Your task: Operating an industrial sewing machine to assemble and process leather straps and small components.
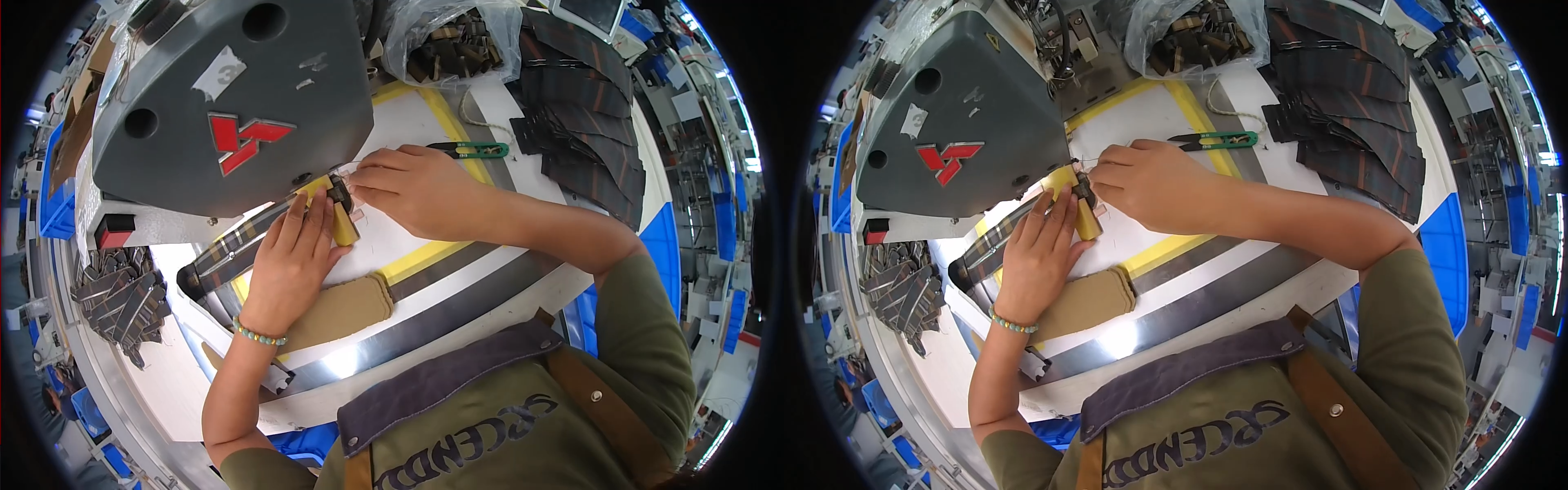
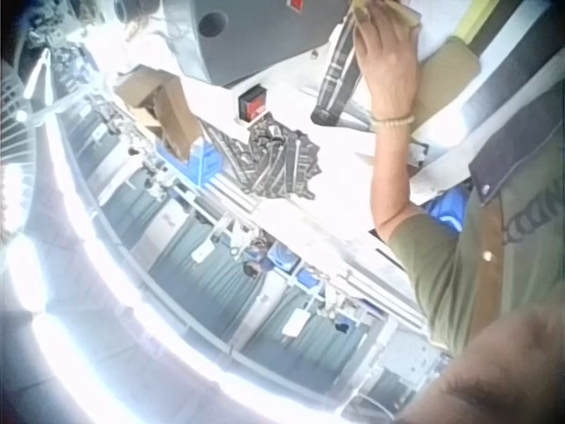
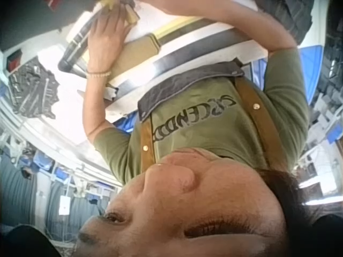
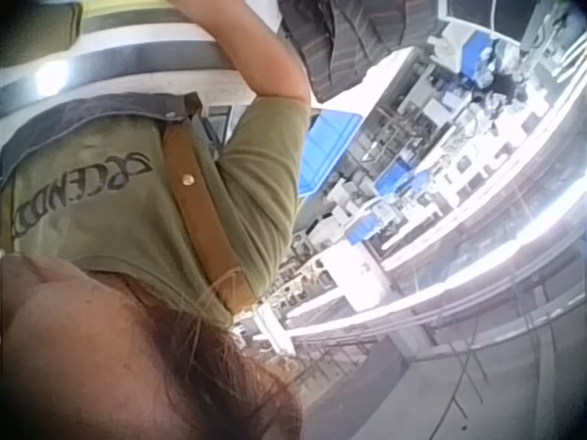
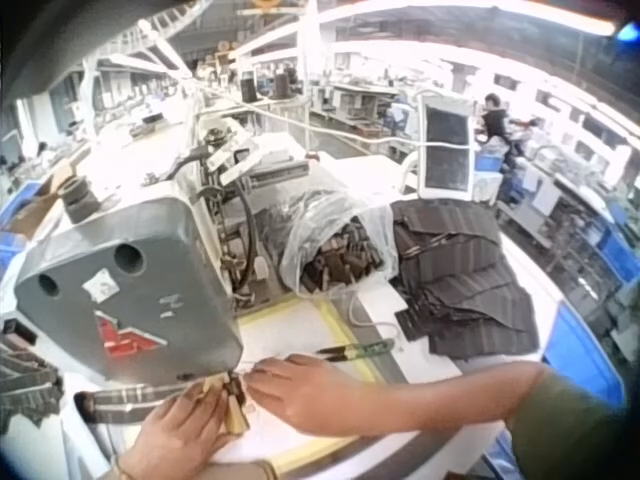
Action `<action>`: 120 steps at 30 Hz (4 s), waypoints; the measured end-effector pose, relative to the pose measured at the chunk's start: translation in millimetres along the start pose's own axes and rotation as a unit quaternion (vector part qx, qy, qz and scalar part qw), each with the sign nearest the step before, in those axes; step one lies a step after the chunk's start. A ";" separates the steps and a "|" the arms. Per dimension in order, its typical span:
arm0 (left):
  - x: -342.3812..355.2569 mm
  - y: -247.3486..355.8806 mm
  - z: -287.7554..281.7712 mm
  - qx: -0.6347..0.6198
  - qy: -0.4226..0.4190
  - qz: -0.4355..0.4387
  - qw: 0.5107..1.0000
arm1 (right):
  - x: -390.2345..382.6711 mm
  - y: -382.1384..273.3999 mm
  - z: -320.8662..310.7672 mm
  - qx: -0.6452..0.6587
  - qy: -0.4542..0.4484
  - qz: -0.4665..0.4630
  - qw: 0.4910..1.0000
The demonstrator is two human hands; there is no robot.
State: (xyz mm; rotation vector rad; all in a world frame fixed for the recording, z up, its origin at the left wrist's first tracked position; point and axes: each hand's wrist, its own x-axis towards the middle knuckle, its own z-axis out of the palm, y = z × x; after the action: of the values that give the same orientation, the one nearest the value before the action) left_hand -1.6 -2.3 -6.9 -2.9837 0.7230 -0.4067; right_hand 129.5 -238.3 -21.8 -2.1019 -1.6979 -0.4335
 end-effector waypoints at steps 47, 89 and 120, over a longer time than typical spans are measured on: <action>14.5 -35.9 24.4 -0.059 0.042 -0.001 0.997 | -1.9 33.7 20.6 -0.015 0.002 0.068 0.998; -133.1 5.4 -102.9 -0.359 -0.207 -0.262 0.871 | -15.4 20.2 -0.7 0.017 -0.065 0.054 0.996; -10.1 30.6 -76.4 -0.185 0.127 -0.136 0.965 | -9.6 -20.6 -68.3 0.585 0.037 0.353 0.729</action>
State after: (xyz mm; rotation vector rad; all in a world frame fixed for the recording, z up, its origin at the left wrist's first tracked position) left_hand -44.0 -23.5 61.2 -3.4415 0.4408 -0.7599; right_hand 108.1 -276.3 35.5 -1.4452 -0.5888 0.6460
